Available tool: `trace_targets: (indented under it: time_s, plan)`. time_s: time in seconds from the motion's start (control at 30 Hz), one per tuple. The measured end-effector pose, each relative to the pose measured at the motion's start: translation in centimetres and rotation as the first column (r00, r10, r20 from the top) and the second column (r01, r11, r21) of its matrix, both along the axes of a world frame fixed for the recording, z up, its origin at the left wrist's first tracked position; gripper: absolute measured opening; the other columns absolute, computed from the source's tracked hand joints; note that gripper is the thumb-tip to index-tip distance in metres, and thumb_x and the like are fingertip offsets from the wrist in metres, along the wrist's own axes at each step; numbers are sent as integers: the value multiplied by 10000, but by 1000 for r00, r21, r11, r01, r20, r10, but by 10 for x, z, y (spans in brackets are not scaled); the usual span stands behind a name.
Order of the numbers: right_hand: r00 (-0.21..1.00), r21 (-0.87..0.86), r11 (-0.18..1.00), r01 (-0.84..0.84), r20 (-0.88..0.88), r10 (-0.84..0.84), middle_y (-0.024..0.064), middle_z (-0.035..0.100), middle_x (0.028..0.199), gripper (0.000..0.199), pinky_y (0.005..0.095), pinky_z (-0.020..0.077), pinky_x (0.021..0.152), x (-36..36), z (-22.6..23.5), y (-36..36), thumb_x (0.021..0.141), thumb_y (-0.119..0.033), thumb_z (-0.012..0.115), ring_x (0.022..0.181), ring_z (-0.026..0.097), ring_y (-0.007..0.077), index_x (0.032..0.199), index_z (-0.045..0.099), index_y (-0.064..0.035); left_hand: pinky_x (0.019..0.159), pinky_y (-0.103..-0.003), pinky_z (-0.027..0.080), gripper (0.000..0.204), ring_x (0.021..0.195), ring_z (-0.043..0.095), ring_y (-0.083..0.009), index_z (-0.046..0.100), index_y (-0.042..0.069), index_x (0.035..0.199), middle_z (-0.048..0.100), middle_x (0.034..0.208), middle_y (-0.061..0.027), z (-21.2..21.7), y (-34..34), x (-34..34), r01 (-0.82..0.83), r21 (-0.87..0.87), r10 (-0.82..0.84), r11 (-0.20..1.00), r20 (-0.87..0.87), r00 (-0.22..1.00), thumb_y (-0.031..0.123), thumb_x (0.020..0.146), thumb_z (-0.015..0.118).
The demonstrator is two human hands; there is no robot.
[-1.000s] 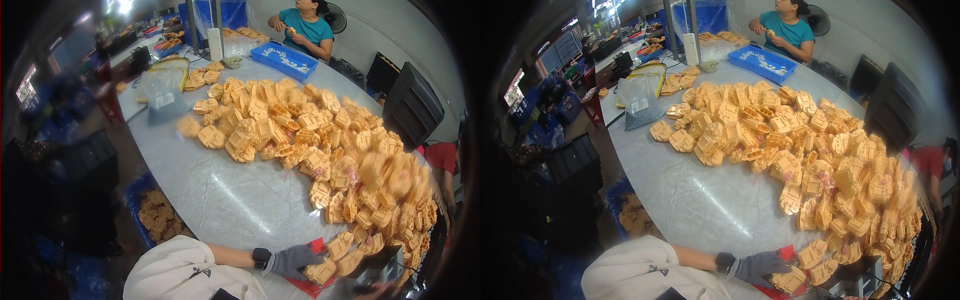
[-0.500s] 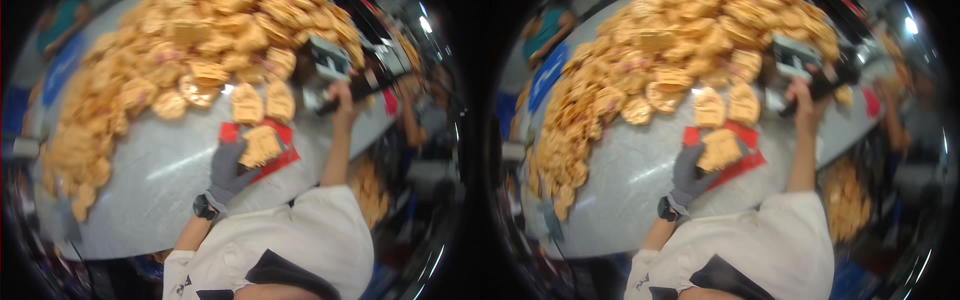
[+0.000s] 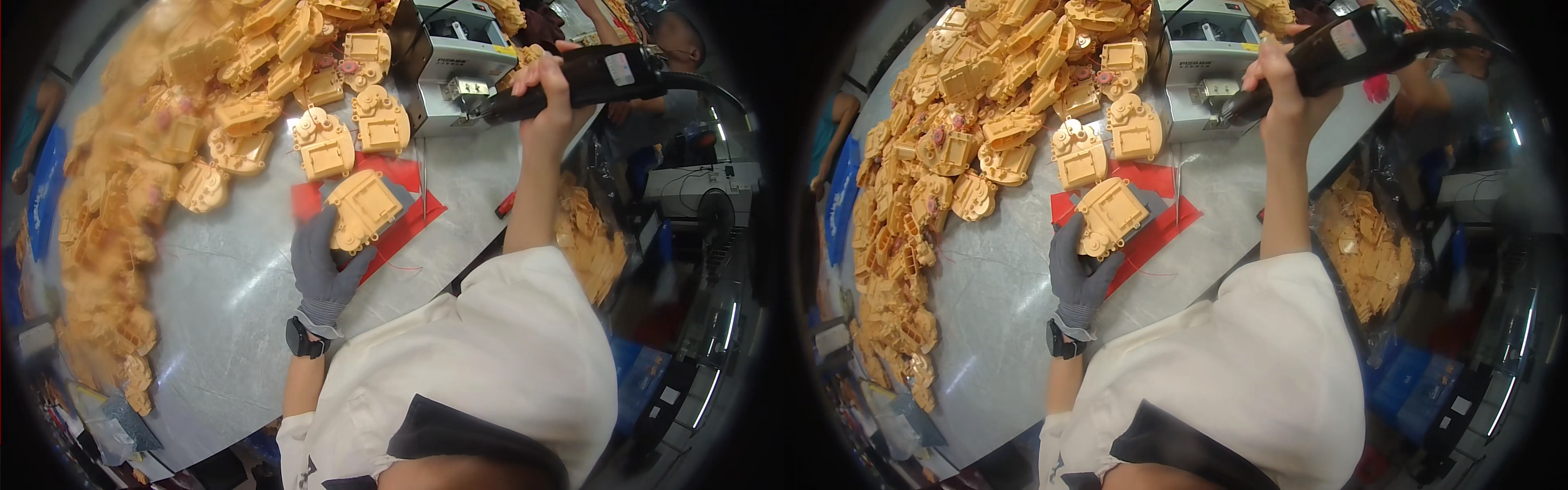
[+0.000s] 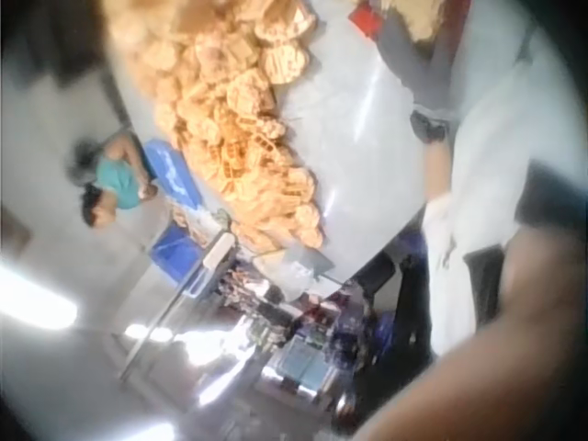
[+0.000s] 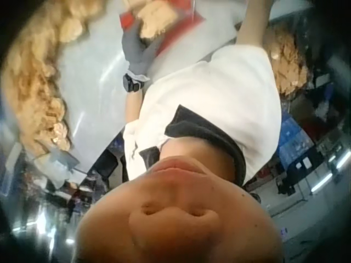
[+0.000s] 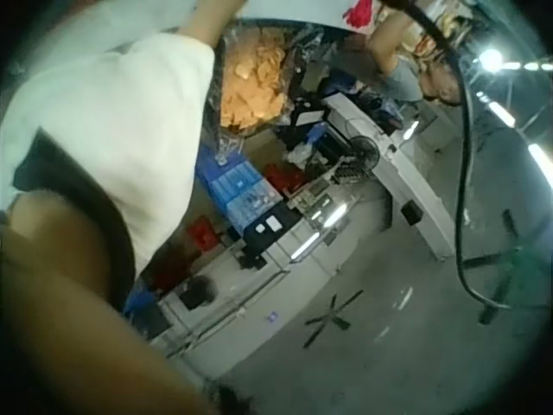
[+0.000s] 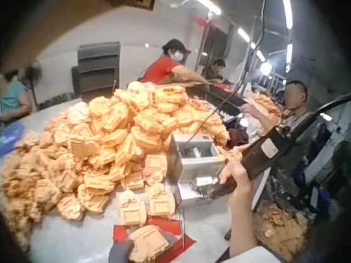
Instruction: The person assembles plastic toy vehicle parts by hand at a factory workstation, securing plastic components with screws using an electric screwdriver.
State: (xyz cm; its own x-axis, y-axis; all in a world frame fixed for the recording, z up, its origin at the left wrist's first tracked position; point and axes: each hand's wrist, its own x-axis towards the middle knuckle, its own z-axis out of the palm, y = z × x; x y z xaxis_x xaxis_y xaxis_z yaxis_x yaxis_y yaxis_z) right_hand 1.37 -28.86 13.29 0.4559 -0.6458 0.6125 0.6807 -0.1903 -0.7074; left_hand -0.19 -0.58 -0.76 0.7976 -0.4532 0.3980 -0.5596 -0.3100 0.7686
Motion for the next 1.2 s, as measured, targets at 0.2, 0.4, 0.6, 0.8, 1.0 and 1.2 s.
trace_targets:
  time_s: [0.2, 0.4, 0.6, 0.8, 1.0, 1.2]
  plan:
    - [997, -113, 992, 63, -41, -68, 74, 518, 609, 268, 275, 438, 484, 16, -6, -16, 772, -10, 622, 467, 505, 147, 993, 481, 46, 831, -427, 434, 653, 968, 534, -351, 469, 39, 1209, 554, 1102, -160, 1, -4, 4, 6, -19, -6, 1000, 3, 1000, 202, 654, 773]
    - [988, -99, 995, 25, -150, -39, 54, 551, 628, 270, 225, 428, 484, 26, -15, -14, 759, -8, 638, 465, 528, 116, 978, 486, 35, 823, -430, 433, 655, 958, 536, -352, 467, 40, 1207, 555, 1092, -161, 1, -3, 2, -4, -27, 5, 1000, 24, 1000, 200, 651, 774]
    - [957, -32, 992, -125, -267, 112, 51, 523, 600, 282, 248, 410, 472, 1, -13, 9, 746, 10, 627, 447, 501, 129, 991, 488, 27, 836, -434, 420, 677, 959, 527, -346, 454, 44, 1228, 552, 1085, -160, -1, 1, 3, -29, 6, 29, 1000, 6, 1000, 230, 657, 768]
    - [667, -123, 656, -744, -80, 741, 67, 480, 672, 476, 328, 416, 549, -40, -4, 83, 770, -48, 496, 517, 468, 159, 1220, 344, -20, 894, -410, 419, 750, 1030, 534, -332, 446, 49, 1268, 558, 1133, -149, 10, 3, 2, -23, 55, 23, 998, -10, 1000, 217, 624, 790]
    - [596, -55, 607, -792, -280, 753, 88, 476, 682, 478, 359, 414, 604, -34, -13, 118, 760, -29, 472, 555, 480, 180, 1218, 336, -27, 915, -420, 412, 749, 1013, 538, -342, 445, 61, 1278, 563, 1125, -146, 5, 3, 0, -27, 43, 28, 999, -17, 999, 238, 632, 780]
    - [641, -26, 656, -754, -241, 728, 73, 513, 639, 401, 293, 430, 558, -30, -24, 133, 719, -8, 536, 518, 494, 146, 1093, 389, 1, 935, -442, 395, 742, 1001, 538, -353, 447, 68, 1282, 560, 1135, -146, -2, 1, 4, -5, 16, 5, 1000, -16, 1000, 274, 644, 766]
